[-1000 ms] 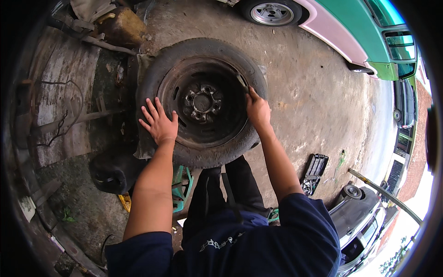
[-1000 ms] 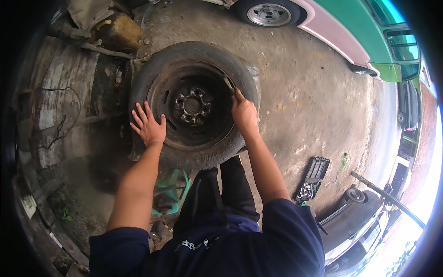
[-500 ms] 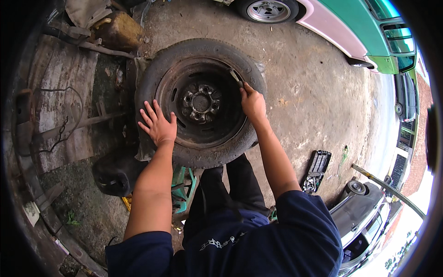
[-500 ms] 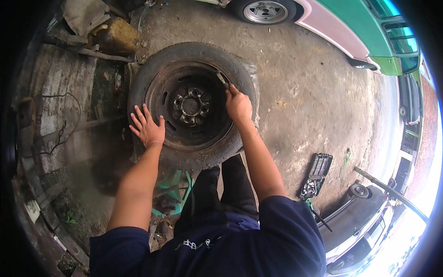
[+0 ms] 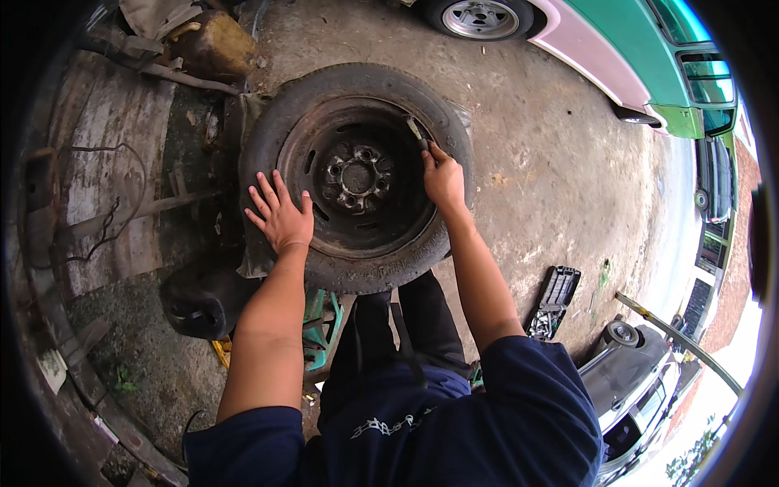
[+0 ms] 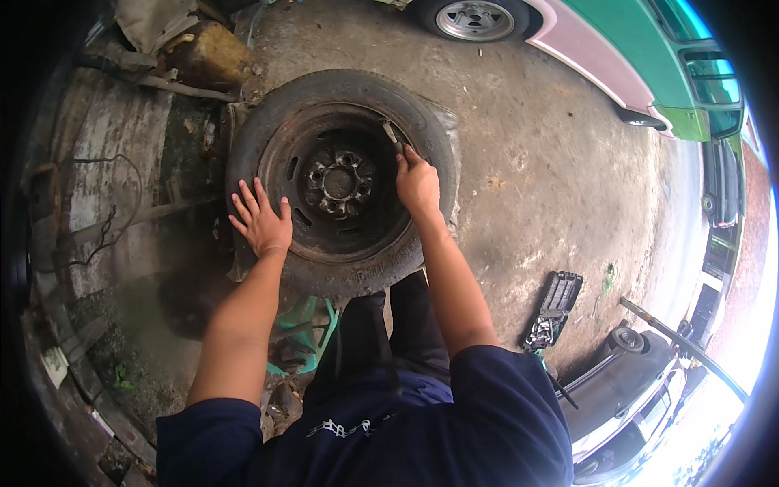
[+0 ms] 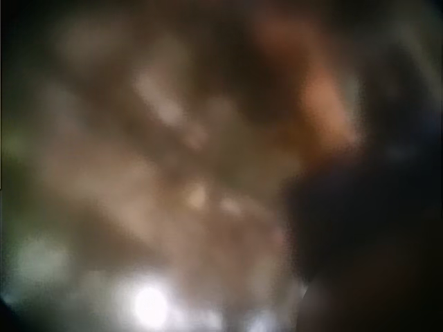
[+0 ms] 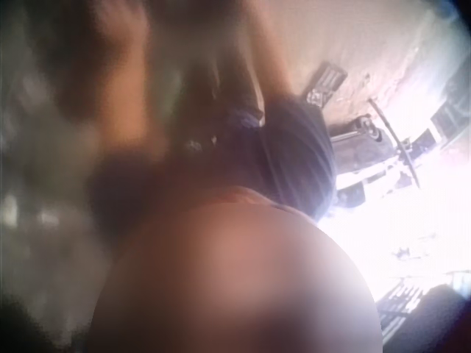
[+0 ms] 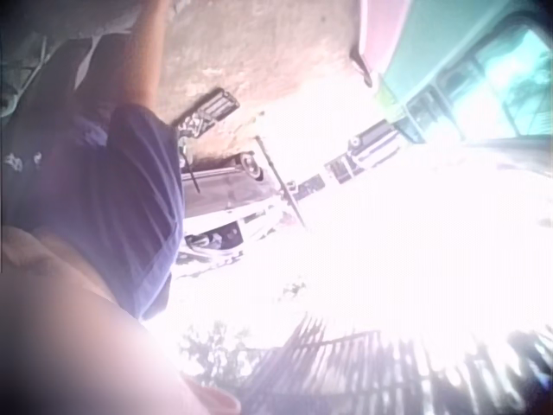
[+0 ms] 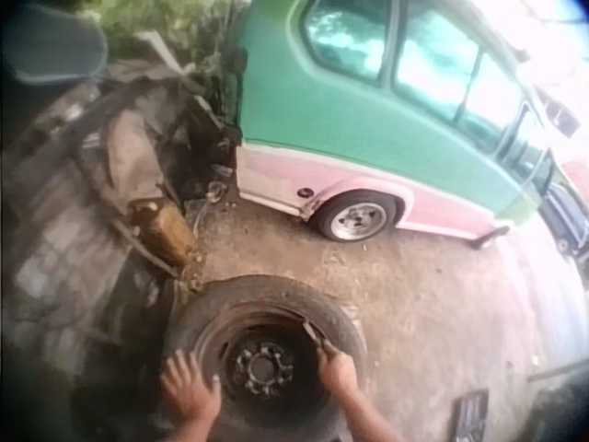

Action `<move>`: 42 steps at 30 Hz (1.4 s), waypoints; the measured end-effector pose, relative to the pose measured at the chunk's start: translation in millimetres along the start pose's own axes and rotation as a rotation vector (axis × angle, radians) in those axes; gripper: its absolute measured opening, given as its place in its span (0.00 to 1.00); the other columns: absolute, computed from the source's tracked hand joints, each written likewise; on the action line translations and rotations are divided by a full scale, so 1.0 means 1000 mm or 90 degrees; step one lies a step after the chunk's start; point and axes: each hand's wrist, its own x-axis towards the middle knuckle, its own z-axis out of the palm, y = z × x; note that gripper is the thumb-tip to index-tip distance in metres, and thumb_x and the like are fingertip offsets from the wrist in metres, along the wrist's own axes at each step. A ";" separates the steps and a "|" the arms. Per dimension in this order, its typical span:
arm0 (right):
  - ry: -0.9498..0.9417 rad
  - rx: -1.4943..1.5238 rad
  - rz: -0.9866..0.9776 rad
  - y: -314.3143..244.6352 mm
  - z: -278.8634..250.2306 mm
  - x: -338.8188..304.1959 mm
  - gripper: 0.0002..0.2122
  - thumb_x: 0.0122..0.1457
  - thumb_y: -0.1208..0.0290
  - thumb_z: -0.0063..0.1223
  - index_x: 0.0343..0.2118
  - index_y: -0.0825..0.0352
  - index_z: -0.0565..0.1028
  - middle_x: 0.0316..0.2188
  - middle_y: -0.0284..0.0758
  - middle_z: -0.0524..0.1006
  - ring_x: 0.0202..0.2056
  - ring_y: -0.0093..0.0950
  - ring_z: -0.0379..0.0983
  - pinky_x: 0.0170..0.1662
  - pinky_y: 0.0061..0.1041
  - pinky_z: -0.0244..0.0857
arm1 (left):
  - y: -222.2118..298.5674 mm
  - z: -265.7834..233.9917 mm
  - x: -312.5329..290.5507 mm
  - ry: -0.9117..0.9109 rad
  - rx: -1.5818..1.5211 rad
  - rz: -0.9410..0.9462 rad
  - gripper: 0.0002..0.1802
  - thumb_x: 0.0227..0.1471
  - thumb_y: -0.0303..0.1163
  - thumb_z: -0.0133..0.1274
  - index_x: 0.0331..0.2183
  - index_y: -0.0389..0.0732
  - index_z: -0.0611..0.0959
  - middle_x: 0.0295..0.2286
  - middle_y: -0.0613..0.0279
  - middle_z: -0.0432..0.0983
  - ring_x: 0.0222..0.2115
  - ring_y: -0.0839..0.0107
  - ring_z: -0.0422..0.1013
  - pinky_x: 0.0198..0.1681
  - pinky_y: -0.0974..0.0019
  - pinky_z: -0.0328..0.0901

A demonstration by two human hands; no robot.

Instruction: The person uses a metal scraper to clean the inner rim of a car tire. They hold the tire steady with one hand while scraping the inner edge with the other, working around the circumference.

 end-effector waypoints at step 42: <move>0.078 0.030 0.004 -0.004 0.020 -0.018 0.17 0.65 0.62 0.49 0.54 0.59 0.76 0.40 0.53 0.78 0.43 0.51 0.76 0.46 0.41 0.70 | 0.000 0.000 0.000 -0.009 0.012 -0.003 0.40 0.62 0.56 0.39 0.69 0.56 0.48 0.70 0.65 0.33 0.70 0.54 0.34 0.68 0.38 0.34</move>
